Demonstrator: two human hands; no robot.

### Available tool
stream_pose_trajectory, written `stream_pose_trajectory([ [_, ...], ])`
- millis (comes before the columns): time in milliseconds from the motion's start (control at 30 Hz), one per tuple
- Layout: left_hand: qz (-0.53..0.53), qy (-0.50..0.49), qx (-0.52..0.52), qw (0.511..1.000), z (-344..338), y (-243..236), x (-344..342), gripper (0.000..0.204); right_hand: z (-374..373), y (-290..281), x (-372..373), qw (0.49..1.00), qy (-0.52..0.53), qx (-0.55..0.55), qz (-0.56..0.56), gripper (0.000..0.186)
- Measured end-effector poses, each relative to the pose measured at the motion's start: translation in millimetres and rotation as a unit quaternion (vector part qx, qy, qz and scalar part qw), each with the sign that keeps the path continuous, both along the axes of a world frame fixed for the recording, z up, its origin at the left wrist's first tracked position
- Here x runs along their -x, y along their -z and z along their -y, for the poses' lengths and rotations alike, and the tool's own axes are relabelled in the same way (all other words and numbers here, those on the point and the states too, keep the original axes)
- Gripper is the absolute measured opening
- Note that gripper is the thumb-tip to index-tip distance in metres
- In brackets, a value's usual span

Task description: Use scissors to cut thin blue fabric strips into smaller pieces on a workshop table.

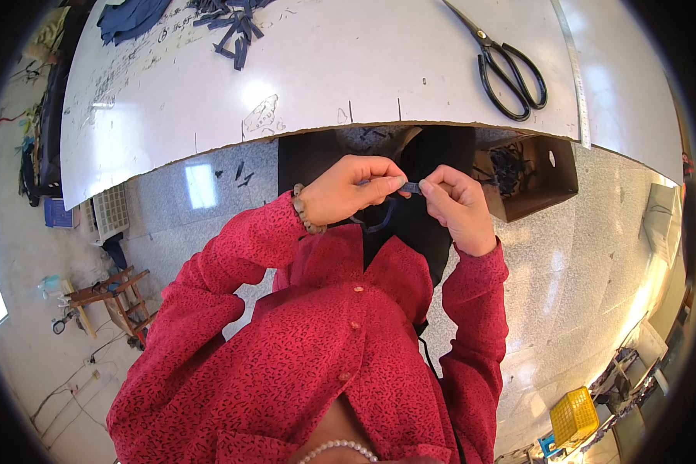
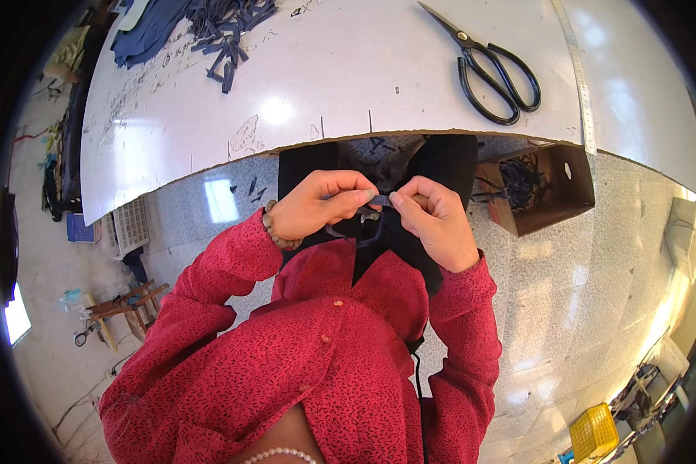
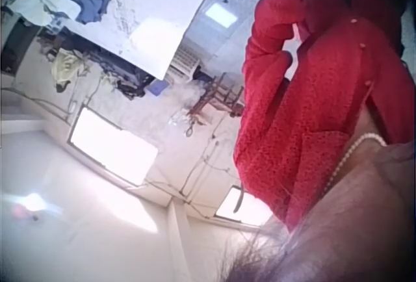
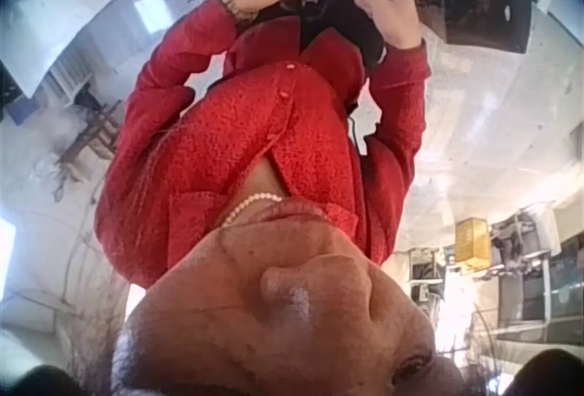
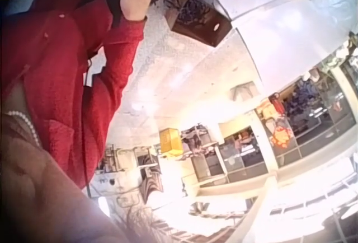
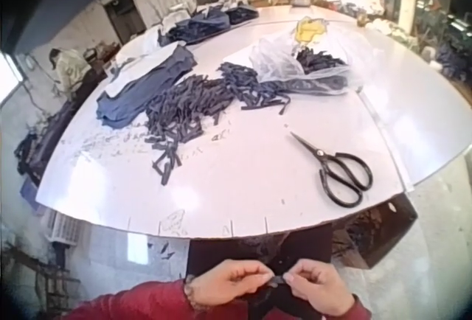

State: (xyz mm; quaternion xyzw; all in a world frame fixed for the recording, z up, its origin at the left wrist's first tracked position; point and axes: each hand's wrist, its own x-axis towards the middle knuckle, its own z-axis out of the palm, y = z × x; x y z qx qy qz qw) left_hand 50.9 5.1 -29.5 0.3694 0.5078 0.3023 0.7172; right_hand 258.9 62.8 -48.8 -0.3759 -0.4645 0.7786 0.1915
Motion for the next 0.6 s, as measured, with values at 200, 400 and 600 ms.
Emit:
stream_pose_trajectory([
  [200, -0.051, -0.051, -0.066, 0.995, 4.6, 12.9, -2.8, 0.015, 3.3, 0.0, 3.2, 0.999, -0.052, 0.008, -0.015, 0.012],
  [400, -0.214, -0.101, 0.018, 0.971, 37.8, 15.1, 71.2, 0.018, 3.9, 14.7, -1.2, 0.982, -0.141, -0.103, 0.077, 0.012],
  [600, -0.337, -0.146, 0.009, 0.93, 83.6, 34.9, 145.0, 0.018, -6.3, 25.9, -13.7, 0.965, -0.218, -0.071, 0.127, 0.009],
])
